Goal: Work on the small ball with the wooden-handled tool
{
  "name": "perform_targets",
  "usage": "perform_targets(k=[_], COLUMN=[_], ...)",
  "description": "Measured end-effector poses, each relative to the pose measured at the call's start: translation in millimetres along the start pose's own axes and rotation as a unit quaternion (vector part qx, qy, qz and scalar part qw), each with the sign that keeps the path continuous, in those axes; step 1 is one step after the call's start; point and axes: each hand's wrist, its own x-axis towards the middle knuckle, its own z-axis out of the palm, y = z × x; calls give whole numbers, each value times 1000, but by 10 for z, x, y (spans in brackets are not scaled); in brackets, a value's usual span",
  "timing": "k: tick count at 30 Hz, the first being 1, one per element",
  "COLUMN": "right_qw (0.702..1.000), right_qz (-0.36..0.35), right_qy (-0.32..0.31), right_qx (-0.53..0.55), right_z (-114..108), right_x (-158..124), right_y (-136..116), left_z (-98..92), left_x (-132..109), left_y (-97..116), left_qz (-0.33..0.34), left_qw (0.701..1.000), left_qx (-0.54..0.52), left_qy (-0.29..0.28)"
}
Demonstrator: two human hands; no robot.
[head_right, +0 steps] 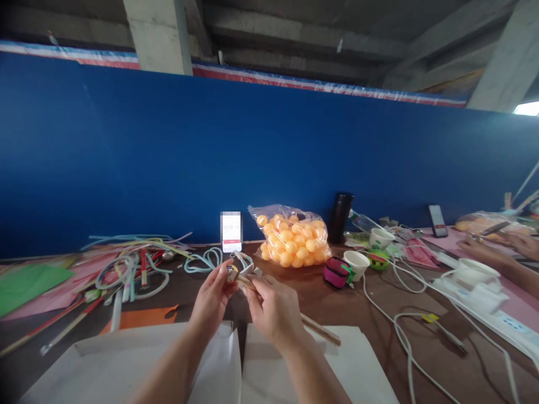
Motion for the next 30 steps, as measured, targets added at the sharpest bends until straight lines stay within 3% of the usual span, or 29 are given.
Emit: perform_targets(k=[8,15,20,30], right_qw=[999,1000,1000,1000], right_qz=[17,7,13,16], right_qy=[31,-9,20,3], right_qx=[-13,7,15,5], right_z=[-33,-36,-39,-24], right_x=[15,6,5,10], right_y=[71,30,46,52], left_z=[-19,-3,-11,-39], left_x=[13,11,26,36], left_y=[-5,-7,-23,-46], left_qz=[-1,13,18,16], left_qw=[1000,999,999,999], left_qx=[17,29,31,51], left_qy=[10,8,7,-8])
